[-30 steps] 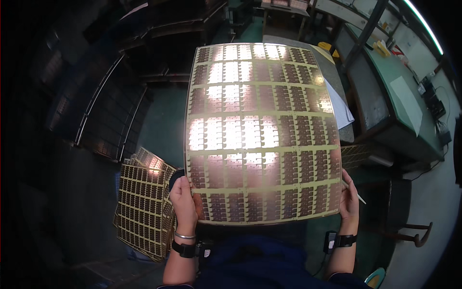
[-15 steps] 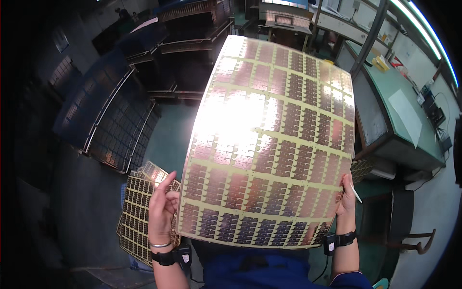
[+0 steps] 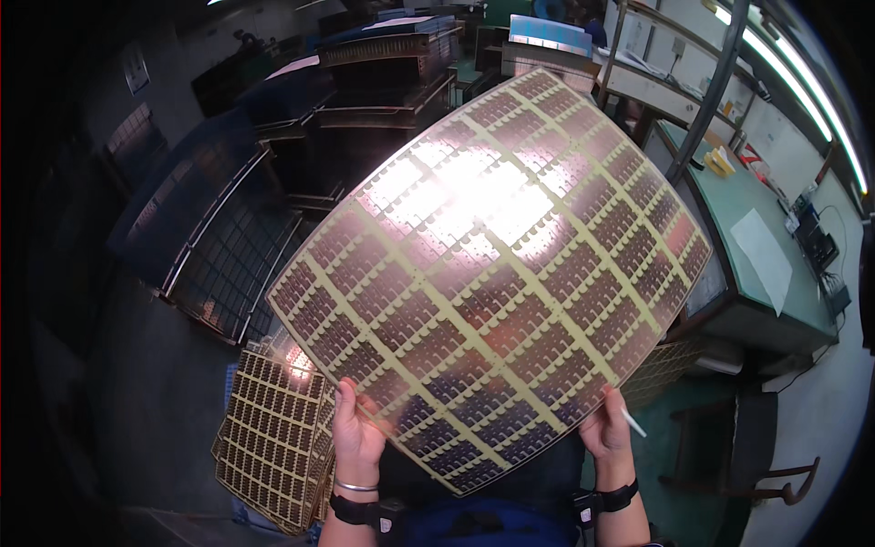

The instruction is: Inspecting and marking large panels of printed circuit boards in a production facility.

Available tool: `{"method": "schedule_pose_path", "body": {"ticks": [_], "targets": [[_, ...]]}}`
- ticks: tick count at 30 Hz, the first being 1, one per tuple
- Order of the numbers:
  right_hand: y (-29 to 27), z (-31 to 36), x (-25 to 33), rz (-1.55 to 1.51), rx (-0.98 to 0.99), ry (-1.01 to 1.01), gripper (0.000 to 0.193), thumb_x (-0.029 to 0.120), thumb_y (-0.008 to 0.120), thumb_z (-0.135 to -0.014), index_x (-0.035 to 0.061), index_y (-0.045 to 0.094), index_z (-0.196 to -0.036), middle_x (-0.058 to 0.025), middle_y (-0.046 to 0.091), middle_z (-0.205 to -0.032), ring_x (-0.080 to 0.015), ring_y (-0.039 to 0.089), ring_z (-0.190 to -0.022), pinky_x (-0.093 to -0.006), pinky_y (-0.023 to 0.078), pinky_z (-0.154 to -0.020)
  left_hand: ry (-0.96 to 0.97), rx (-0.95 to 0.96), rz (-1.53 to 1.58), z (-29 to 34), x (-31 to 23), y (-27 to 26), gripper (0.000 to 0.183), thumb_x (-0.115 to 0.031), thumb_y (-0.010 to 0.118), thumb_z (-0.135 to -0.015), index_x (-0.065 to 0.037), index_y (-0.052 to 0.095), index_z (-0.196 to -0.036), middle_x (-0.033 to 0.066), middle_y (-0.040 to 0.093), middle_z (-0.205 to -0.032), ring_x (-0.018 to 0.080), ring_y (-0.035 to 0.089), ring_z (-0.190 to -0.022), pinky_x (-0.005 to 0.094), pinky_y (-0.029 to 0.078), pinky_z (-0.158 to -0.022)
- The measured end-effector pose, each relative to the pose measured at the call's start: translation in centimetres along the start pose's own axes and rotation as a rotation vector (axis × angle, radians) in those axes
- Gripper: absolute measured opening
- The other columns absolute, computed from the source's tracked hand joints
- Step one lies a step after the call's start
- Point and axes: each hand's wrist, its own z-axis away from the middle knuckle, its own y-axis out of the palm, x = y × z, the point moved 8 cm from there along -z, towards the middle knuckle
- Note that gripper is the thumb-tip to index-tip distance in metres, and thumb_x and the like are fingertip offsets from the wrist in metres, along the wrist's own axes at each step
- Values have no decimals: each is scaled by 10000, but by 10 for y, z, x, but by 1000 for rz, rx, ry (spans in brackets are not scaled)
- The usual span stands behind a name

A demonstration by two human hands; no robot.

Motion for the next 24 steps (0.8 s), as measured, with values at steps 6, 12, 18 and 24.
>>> {"method": "schedule_pose_path", "body": {"ticks": [6, 12, 18, 24], "targets": [[-53, -9, 80, -333, -134, -378, 480, 390, 396, -941, 29, 438, -1255, -126, 500, -1260, -275, 494, -1137, -426, 396, -977, 205, -92, -115, 0, -58, -36, 206, -183, 531, -906, -68, 538, -1077, 12, 607, -968, 107, 576, -895, 276, 506, -786], [-59, -9, 99, -288, -193, -351, 417, 331, 443, -931, 38, 486, -1226, -120, 511, -1251, -270, 517, -1109, -426, 417, -952, 364, -225, -291, 3, -115, -84, 198, -102, 527, -899, -18, 533, -1079, 40, 619, -943, 79, 585, -803, 198, 488, -691], [-32, -8, 93, -128, -216, -397, 353, 168, 460, -929, 80, 451, -1271, -129, 496, -1265, -251, 511, -1120, -403, 419, -970, 408, -373, -351, 9, -133, -111, 304, -85, 543, -884, 23, 488, -1162, 64, 606, -958, 96, 582, -821, 211, 491, -657], [-19, -4, 94, 29, -242, -443, 381, 120, 488, -914, 30, 405, -1274, -161, 527, -1190, -237, 524, -1100, -365, 448, -940, 375, -464, -382, 15, -133, -117, 253, -112, 535, -890, 7, 503, -1111, 60, 601, -933, 105, 582, -782, 236, 503, -649]]}}
